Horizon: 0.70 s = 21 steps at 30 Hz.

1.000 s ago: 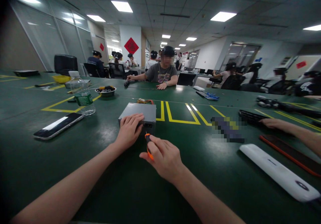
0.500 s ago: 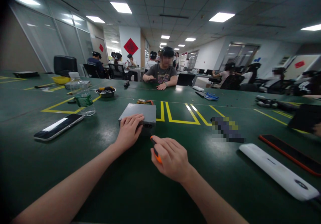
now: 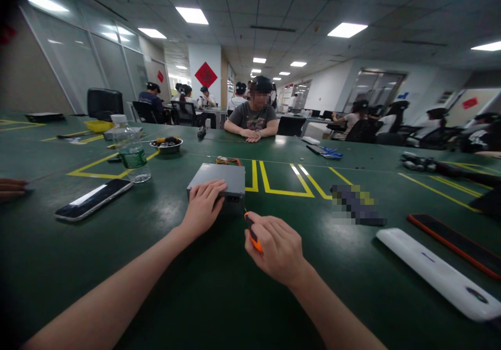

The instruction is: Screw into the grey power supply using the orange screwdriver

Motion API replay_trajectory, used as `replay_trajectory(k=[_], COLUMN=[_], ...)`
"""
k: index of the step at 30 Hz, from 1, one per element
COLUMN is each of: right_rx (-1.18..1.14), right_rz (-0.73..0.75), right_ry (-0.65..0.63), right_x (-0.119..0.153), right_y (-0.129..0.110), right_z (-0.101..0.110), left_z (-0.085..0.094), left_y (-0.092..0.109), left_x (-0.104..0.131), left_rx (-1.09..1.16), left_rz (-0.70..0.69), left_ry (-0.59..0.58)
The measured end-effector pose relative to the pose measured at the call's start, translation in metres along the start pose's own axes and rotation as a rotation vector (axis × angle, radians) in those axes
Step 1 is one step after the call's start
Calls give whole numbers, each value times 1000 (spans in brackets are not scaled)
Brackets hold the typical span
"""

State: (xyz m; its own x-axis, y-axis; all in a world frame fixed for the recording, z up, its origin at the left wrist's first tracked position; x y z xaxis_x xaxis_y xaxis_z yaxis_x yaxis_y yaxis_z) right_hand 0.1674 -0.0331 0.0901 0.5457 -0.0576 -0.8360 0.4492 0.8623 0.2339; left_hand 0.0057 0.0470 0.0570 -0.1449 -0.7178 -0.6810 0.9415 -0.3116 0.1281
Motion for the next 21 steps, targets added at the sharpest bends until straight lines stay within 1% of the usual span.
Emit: replay_trajectory(k=[7,13,21], right_rx=[26,86,40], right_rz=[8,77,45], right_ry=[2,-105,-171], right_x=[-2,-3,-3], right_y=[-1,-13,-20], right_z=[2,-5,-11], left_z=[1,2,3], left_y=[0,0,2], left_x=[0,0,1], left_rx=[7,20,14], left_rz=[-2,5,3], left_ry=[0,6,7])
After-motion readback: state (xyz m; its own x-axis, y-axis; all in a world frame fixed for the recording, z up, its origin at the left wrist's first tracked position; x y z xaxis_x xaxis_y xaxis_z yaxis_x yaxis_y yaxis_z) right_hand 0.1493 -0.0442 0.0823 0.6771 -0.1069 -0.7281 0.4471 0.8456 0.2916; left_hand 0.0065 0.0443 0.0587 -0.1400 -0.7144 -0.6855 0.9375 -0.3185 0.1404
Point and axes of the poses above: each hand's wrist, its own x-axis away from the middle knuckle, its own z-axis out of the back of the hand, y = z × x, the point moved 8 cm from there along -x, towards the middle knuckle, and after that the axes turned 1 degree about -y, right-handed, at the moved point
